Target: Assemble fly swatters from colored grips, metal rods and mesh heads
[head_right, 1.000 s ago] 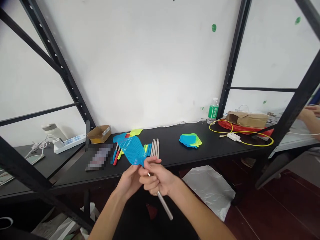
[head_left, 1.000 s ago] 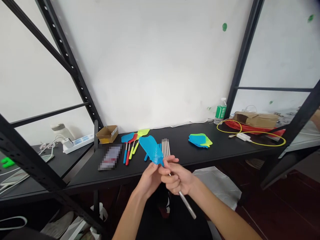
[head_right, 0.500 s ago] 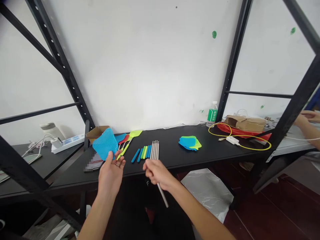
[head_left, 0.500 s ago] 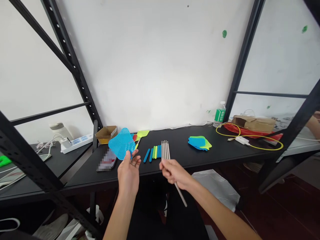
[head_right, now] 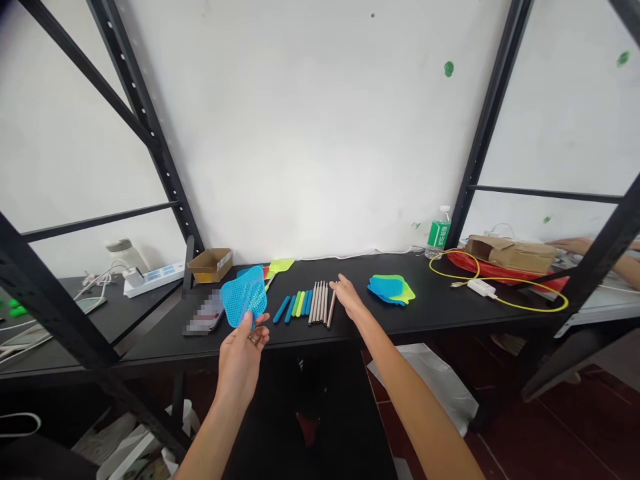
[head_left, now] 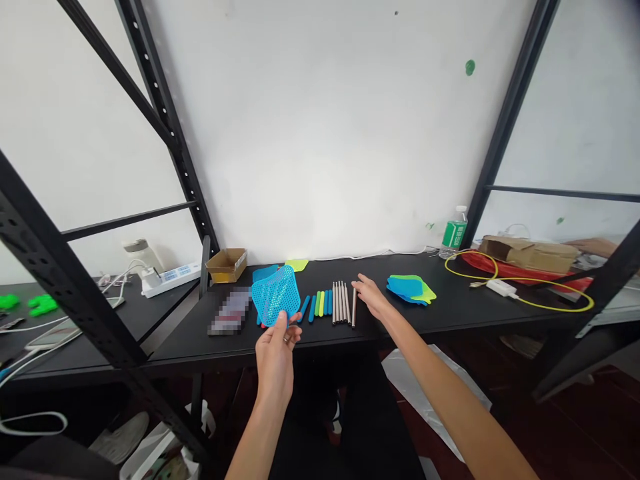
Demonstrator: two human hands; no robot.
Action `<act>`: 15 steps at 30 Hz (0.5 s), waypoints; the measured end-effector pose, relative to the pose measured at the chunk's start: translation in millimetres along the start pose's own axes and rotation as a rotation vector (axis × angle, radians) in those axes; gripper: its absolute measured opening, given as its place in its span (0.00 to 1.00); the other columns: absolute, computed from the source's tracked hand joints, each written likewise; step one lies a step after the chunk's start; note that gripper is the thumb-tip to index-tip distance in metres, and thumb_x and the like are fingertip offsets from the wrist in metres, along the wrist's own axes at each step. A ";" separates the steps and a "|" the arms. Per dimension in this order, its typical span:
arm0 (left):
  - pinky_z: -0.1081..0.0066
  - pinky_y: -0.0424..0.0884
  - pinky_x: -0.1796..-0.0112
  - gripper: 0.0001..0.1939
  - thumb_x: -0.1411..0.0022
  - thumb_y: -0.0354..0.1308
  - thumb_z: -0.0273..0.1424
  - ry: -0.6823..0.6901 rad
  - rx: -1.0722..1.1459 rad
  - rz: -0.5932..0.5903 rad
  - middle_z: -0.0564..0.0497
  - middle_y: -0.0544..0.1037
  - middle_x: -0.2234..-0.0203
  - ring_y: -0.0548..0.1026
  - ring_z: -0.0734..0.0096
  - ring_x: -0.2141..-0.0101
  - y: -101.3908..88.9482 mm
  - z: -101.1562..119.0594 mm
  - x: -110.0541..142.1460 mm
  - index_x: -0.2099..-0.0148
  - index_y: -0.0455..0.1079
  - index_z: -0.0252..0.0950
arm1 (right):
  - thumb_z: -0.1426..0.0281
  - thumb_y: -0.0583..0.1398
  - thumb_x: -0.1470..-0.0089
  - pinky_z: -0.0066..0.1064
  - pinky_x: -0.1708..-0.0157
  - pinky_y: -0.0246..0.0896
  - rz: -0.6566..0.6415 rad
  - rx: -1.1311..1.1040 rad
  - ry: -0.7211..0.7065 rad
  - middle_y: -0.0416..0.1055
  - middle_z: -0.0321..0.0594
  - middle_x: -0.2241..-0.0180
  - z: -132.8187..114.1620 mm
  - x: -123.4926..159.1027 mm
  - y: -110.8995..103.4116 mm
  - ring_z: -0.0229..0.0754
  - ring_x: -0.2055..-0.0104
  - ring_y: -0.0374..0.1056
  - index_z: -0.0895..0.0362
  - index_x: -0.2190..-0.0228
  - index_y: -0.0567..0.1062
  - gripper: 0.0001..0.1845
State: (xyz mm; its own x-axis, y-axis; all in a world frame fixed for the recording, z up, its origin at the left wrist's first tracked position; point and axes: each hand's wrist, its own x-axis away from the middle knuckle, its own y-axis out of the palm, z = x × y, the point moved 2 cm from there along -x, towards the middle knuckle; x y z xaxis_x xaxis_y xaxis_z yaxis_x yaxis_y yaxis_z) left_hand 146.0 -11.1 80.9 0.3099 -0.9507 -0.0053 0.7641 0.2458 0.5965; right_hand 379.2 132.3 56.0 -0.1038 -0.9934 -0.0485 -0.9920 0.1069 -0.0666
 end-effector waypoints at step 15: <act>0.74 0.65 0.74 0.27 0.36 0.51 0.51 0.082 -0.872 -0.620 0.48 0.77 0.77 0.71 0.72 0.77 32.6 -35.5 -3.8 0.66 0.78 0.32 | 0.52 0.64 0.49 0.24 0.81 0.50 -0.346 -0.115 -0.013 0.70 0.37 0.79 -17.1 99.1 -14.3 0.31 0.81 0.61 0.60 0.79 0.72 0.23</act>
State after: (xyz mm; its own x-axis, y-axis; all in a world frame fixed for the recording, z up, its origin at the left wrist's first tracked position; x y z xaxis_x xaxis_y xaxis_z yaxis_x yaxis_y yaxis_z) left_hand 189.8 7.3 71.9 -0.2587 -0.9484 -0.1834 0.9315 -0.1947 -0.3073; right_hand 381.9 31.6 69.1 0.2393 -0.9694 -0.0557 -0.9700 -0.2412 0.0311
